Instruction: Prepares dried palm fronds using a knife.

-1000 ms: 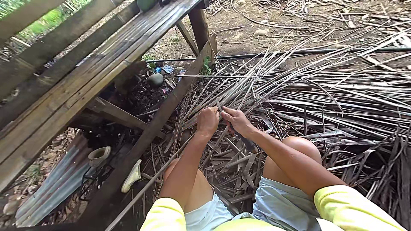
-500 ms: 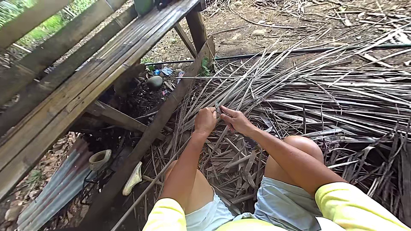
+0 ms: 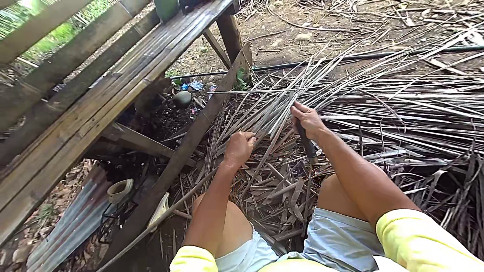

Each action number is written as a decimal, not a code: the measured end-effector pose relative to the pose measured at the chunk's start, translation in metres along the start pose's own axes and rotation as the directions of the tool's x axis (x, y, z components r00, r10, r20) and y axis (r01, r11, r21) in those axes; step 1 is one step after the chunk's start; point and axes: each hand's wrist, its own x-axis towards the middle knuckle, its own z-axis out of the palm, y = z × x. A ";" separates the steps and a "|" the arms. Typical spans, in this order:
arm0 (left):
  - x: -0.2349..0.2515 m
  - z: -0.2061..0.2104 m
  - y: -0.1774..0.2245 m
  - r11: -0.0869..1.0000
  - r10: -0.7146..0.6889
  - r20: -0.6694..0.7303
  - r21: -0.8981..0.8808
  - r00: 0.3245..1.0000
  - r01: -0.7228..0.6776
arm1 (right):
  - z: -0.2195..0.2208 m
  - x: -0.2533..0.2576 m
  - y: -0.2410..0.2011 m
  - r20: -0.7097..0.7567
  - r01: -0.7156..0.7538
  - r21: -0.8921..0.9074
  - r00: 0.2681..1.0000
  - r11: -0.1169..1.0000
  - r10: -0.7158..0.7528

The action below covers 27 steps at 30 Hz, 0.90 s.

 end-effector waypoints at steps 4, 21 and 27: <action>0.009 -0.015 -0.007 0.992 -0.117 0.097 -0.034 0.988 0.121 | -0.036 0.013 -0.007 -0.235 0.092 -0.005 0.968 0.996 -0.090; 0.031 0.005 -0.001 0.866 -0.219 0.239 -0.399 0.946 0.302 | 0.039 -0.056 0.018 0.214 0.037 -0.086 0.977 0.996 -0.018; 0.022 -0.001 -0.006 0.924 -0.194 0.189 -0.295 0.963 0.244 | 0.022 -0.045 0.000 0.137 -0.063 -0.001 0.989 0.998 0.063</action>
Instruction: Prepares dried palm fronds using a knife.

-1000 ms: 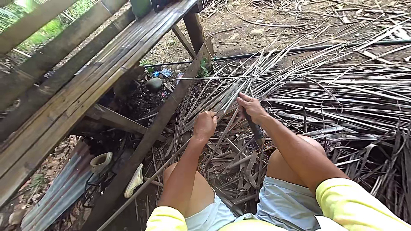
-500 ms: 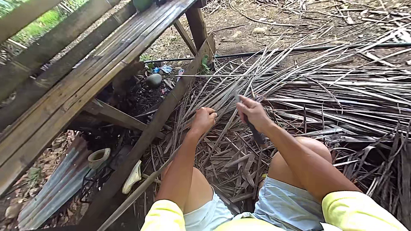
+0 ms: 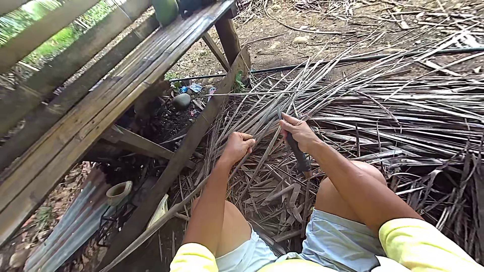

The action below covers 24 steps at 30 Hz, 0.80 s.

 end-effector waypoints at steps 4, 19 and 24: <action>0.003 0.005 -0.002 0.986 0.048 -0.113 0.164 0.992 -0.029 | 0.023 -0.025 0.013 0.228 0.001 -0.103 0.973 0.995 0.023; -0.009 0.002 -0.001 0.995 0.011 -0.011 -0.101 1.000 -0.012 | 0.035 -0.011 0.018 0.038 0.092 -0.035 0.995 0.995 -0.090; -0.026 -0.005 -0.003 0.994 0.067 0.057 -0.094 0.996 -0.062 | 0.002 0.008 -0.001 -0.123 0.104 0.063 0.988 0.993 -0.096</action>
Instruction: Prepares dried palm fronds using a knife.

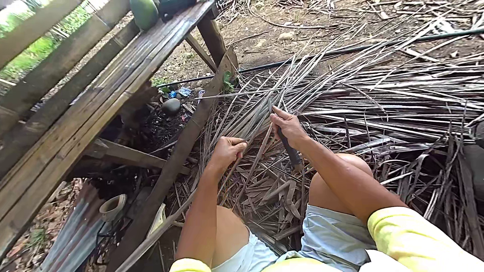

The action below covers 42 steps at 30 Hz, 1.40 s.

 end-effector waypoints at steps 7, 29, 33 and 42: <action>-0.002 -0.006 0.005 0.998 0.007 0.056 0.064 0.998 -0.010 | -0.035 0.025 -0.009 -0.319 0.090 0.087 0.946 0.992 -0.058; 0.014 0.042 0.002 0.684 0.300 -0.246 0.729 0.921 -0.028 | 0.024 -0.021 0.024 0.374 0.013 -0.222 0.925 0.975 0.073; 0.009 0.051 0.014 0.640 0.303 -0.286 0.768 0.909 0.028 | 0.019 -0.010 0.014 0.202 -0.049 -0.181 0.976 0.982 0.086; 0.006 0.041 0.005 0.685 0.355 -0.287 0.727 0.890 -0.038 | 0.007 -0.012 0.003 0.292 -0.012 -0.136 0.955 0.991 0.051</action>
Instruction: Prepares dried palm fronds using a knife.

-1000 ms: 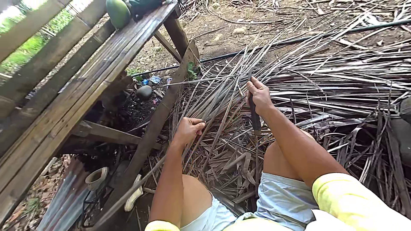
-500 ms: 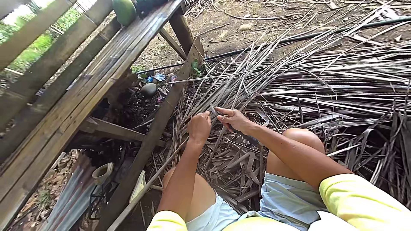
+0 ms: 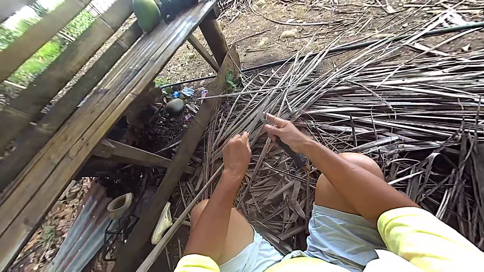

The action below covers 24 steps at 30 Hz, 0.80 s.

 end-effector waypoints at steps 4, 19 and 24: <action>0.002 -0.003 -0.004 0.997 0.006 0.034 -0.083 0.999 -0.003 | 0.006 -0.004 0.009 0.077 0.041 -0.030 0.996 0.999 -0.039; -0.003 -0.013 -0.016 0.974 0.133 -0.038 -0.179 0.990 -0.138 | -0.064 0.010 -0.024 -0.387 0.063 0.200 0.922 0.978 0.020; -0.003 -0.025 -0.030 0.965 0.131 -0.022 -0.228 0.991 -0.133 | -0.093 0.014 -0.024 -0.546 0.154 0.204 0.838 0.967 -0.018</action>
